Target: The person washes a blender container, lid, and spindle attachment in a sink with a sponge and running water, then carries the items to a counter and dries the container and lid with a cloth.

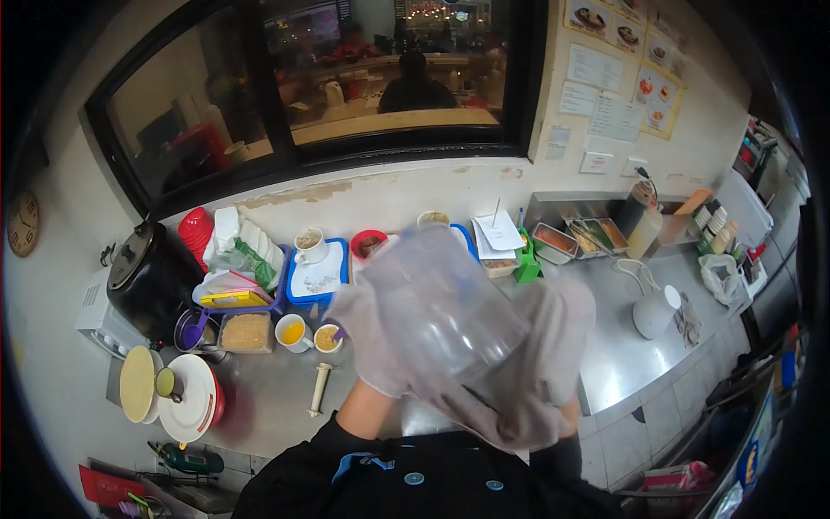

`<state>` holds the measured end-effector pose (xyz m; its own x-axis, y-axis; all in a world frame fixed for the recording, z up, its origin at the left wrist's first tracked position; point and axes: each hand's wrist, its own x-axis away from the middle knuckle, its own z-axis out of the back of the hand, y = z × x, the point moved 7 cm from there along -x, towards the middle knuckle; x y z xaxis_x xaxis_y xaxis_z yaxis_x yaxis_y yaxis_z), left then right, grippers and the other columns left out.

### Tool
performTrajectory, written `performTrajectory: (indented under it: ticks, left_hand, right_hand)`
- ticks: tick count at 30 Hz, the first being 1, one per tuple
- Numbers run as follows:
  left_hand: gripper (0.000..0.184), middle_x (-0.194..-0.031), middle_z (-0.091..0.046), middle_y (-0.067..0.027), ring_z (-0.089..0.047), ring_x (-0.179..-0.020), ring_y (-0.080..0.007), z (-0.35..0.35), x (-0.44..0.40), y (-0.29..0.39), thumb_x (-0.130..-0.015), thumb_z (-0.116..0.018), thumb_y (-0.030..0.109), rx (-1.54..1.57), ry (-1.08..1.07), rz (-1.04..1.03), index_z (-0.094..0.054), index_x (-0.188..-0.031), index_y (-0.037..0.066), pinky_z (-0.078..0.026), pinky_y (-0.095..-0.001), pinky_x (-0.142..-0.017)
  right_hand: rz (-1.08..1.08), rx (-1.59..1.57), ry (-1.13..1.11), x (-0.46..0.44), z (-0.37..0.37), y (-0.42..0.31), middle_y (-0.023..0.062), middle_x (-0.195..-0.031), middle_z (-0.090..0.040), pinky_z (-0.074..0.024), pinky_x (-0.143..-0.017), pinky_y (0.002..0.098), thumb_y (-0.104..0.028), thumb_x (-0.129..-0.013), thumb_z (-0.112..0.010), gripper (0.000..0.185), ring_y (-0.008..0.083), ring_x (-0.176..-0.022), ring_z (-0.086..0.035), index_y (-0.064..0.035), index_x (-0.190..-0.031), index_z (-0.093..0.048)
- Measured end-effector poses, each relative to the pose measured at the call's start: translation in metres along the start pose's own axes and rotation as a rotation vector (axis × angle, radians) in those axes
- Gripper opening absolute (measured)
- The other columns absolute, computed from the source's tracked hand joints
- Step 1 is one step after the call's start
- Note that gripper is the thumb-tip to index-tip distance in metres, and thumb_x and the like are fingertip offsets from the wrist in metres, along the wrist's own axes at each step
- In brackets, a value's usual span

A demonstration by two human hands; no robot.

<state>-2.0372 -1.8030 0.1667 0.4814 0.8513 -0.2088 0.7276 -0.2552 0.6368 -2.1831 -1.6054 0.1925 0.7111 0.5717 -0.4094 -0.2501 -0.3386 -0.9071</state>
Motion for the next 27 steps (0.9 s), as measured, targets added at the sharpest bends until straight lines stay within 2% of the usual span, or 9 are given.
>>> performTrajectory:
  ticks: [9,11,13,15,20,21,24,25,27]
  left_hand:
    - [0.048,-0.108,-0.05,-0.0078,-0.05,-0.098,-0.0133,-0.004,0.016,-0.026,-0.084,-0.054,0.031,-0.113,-0.058,0.066,-0.038,-0.121,0.006,-0.044,-0.0272,-0.083]
    - [0.048,-0.107,-0.05,-0.0077,-0.05,-0.097,-0.0132,-0.004,0.013,-0.021,-0.084,-0.054,0.031,-0.13,-0.063,0.058,-0.038,-0.121,0.006,-0.044,-0.0272,-0.082]
    - [0.048,-0.107,-0.05,-0.0077,-0.05,-0.097,-0.0132,-0.005,0.009,-0.013,-0.084,-0.054,0.032,-0.148,-0.072,0.048,-0.038,-0.121,0.006,-0.044,-0.0271,-0.082]
    - [0.048,-0.107,-0.051,-0.0076,-0.05,-0.097,-0.0131,-0.007,0.008,-0.006,-0.084,-0.054,0.032,-0.18,-0.088,0.04,-0.038,-0.121,0.006,-0.044,-0.0271,-0.082]
    - [0.047,-0.106,-0.051,-0.0075,-0.051,-0.096,-0.013,-0.013,0.009,-0.01,-0.085,-0.053,0.033,-0.254,-0.112,0.02,-0.038,-0.121,0.006,-0.044,-0.0269,-0.082]
    - [0.047,-0.106,-0.051,-0.0074,-0.051,-0.096,-0.013,-0.015,0.009,-0.01,-0.085,-0.053,0.033,-0.265,-0.116,0.011,-0.038,-0.121,0.006,-0.044,-0.0269,-0.082]
    - [0.047,-0.106,-0.051,-0.0073,-0.051,-0.096,-0.0129,-0.019,0.012,-0.008,-0.085,-0.053,0.033,-0.287,-0.113,-0.022,-0.039,-0.121,0.006,-0.044,-0.0268,-0.081]
    - [0.047,-0.106,-0.051,-0.0073,-0.051,-0.096,-0.0129,-0.02,0.014,-0.008,-0.085,-0.053,0.034,-0.3,-0.105,-0.03,-0.039,-0.121,0.006,-0.044,-0.0268,-0.081]
    - [0.047,-0.106,-0.051,-0.0072,-0.051,-0.096,-0.0128,-0.024,0.021,-0.008,-0.085,-0.053,0.034,-0.334,-0.078,-0.039,-0.039,-0.12,0.006,-0.044,-0.0267,-0.081]
  right_hand:
    - [0.296,0.834,0.145,0.037,-0.079,0.022,0.0138,-0.112,-0.051,-0.0361,-0.09,0.0388,-0.023,-0.083,-0.054,0.033,0.025,-0.108,-0.046,-0.0019,-0.109,-0.052]
    - [0.287,0.997,-0.086,0.045,-0.1,0.021,0.0182,-0.109,-0.051,-0.0361,-0.089,0.0398,-0.014,-0.08,-0.055,0.027,0.0294,-0.102,-0.048,-0.0017,-0.104,-0.054]
    - [0.085,0.427,-0.031,0.042,-0.084,0.038,0.0184,-0.1,-0.052,-0.0367,-0.084,0.0435,-0.012,-0.077,-0.054,0.022,0.034,-0.094,-0.049,-0.0033,-0.096,-0.057]
    - [0.333,0.954,-0.548,0.035,-0.094,0.017,0.0139,-0.09,-0.055,-0.0395,-0.075,0.0431,-0.012,-0.074,-0.055,0.016,0.0334,-0.085,-0.051,-0.0057,-0.088,-0.059]
    - [0.741,0.841,-0.055,0.028,-0.043,0.0,0.0101,-0.079,-0.056,-0.0399,-0.066,0.0416,-0.012,-0.064,-0.058,0.02,0.0281,-0.072,-0.053,-0.0089,-0.084,-0.06]
    - [0.755,0.84,-0.054,0.027,-0.037,-0.009,0.0101,-0.079,-0.056,-0.0399,-0.066,0.0416,-0.012,-0.064,-0.058,0.02,0.0281,-0.072,-0.053,-0.0089,-0.084,-0.06]
    - [0.331,1.147,-0.319,0.001,-0.075,-0.07,0.0104,-0.095,-0.058,-0.0393,-0.08,0.0368,-0.008,-0.069,-0.059,0.033,0.0274,-0.085,-0.055,-0.0071,-0.102,-0.059]
    - [0.573,1.054,-0.364,0.009,-0.086,-0.08,0.0099,-0.096,-0.057,-0.0393,-0.08,0.0386,-0.009,-0.069,-0.06,0.039,0.0276,-0.088,-0.054,-0.0068,-0.108,-0.055]
    - [0.618,0.909,-0.481,0.012,-0.101,-0.068,0.0104,-0.098,-0.056,-0.0385,-0.081,0.0386,-0.01,-0.069,-0.06,0.041,0.0279,-0.09,-0.053,-0.0067,-0.109,-0.054]
